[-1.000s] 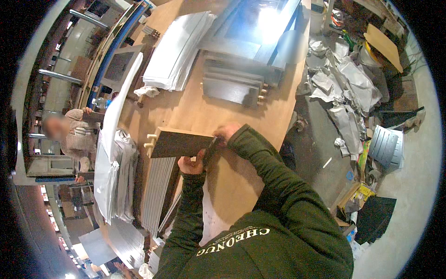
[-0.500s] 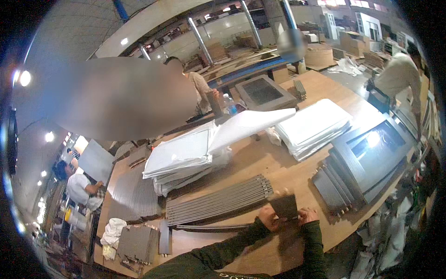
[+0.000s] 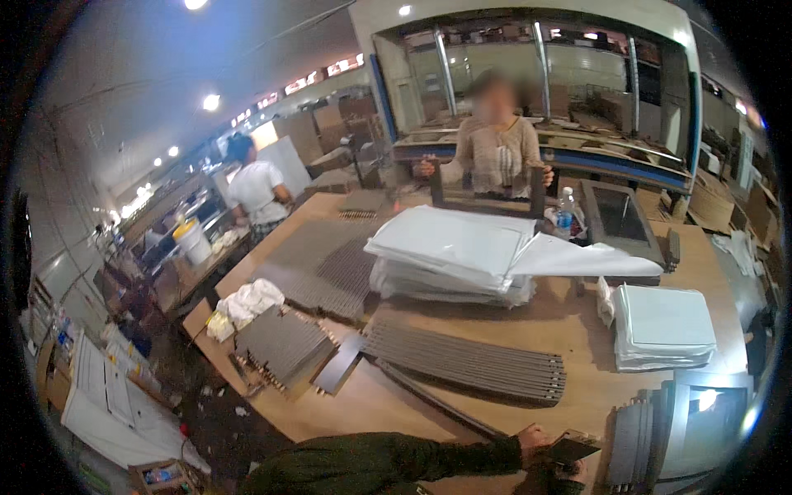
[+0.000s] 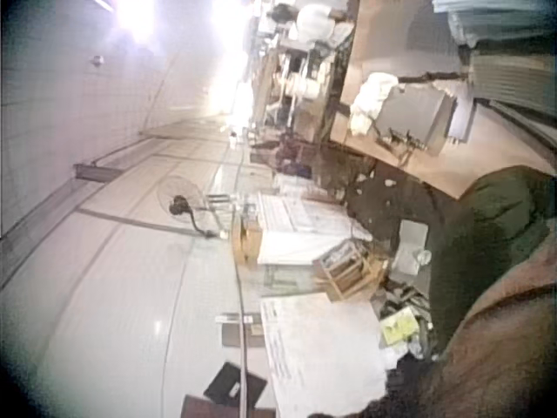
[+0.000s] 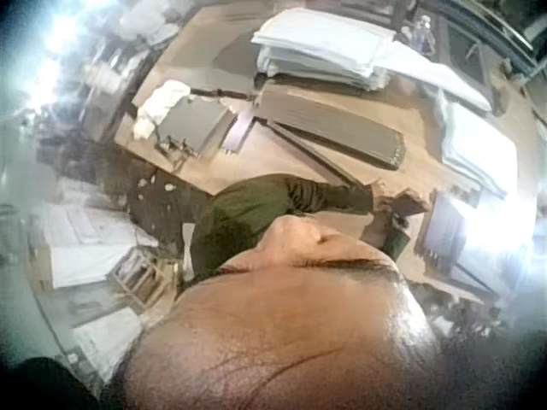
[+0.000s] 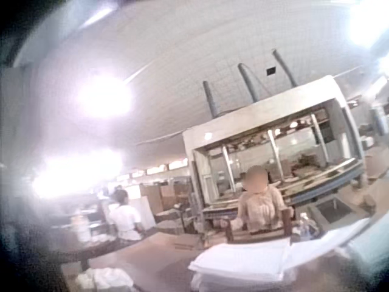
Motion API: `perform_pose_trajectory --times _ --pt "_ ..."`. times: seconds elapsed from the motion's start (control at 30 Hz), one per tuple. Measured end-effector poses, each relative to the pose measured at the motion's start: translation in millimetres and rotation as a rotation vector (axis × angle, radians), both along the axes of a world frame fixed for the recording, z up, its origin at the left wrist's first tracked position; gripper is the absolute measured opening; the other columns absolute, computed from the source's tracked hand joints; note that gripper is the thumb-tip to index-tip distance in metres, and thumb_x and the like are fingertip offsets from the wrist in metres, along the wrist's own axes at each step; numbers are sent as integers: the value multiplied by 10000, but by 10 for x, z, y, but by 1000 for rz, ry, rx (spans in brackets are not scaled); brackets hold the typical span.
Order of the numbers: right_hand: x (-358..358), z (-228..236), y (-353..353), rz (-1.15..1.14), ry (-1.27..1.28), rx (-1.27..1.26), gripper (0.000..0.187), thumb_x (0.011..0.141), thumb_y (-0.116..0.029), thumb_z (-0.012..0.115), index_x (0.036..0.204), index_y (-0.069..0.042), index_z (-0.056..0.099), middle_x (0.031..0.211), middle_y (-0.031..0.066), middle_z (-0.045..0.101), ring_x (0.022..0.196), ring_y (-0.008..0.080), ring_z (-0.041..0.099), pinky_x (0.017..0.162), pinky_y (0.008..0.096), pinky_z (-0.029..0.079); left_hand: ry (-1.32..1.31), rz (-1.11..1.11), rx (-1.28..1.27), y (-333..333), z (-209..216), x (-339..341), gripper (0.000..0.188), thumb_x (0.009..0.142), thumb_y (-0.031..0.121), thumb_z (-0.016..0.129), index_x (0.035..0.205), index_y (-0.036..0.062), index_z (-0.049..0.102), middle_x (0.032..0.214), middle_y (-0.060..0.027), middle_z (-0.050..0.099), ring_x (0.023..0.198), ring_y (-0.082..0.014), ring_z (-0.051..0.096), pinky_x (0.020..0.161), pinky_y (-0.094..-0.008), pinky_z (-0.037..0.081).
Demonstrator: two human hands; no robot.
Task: The person moves wooden frames, stacks batches of wooden slats, and handles protective foam sheets on a large assembly table.
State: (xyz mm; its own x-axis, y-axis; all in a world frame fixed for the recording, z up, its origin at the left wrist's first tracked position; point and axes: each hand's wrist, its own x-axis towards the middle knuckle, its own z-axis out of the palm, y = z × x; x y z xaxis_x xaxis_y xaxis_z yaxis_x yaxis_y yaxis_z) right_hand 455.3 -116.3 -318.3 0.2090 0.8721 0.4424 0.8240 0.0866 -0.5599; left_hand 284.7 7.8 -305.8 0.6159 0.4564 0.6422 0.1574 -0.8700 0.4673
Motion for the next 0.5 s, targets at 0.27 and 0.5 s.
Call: perform_pose_trajectory --times 0.27,0.5 --pt "192 889 414 382 230 -120 435 694 -203 694 1069 -38 548 1003 103 599 888 247 589 756 429 483 -226 -73 -360 -221 1236 -257 494 810 402 551 1141 39 499 1087 -160 540 963 -351 522 821 -467 412" --pt "-268 -2 70 105 54 -69 493 715 -222 681 1137 -48 494 1078 120 546 926 261 569 773 427 484 128 -158 -329 -16 166 -48 539 741 321 605 1180 49 453 1001 -181 537 934 -391 506 770 -460 412"
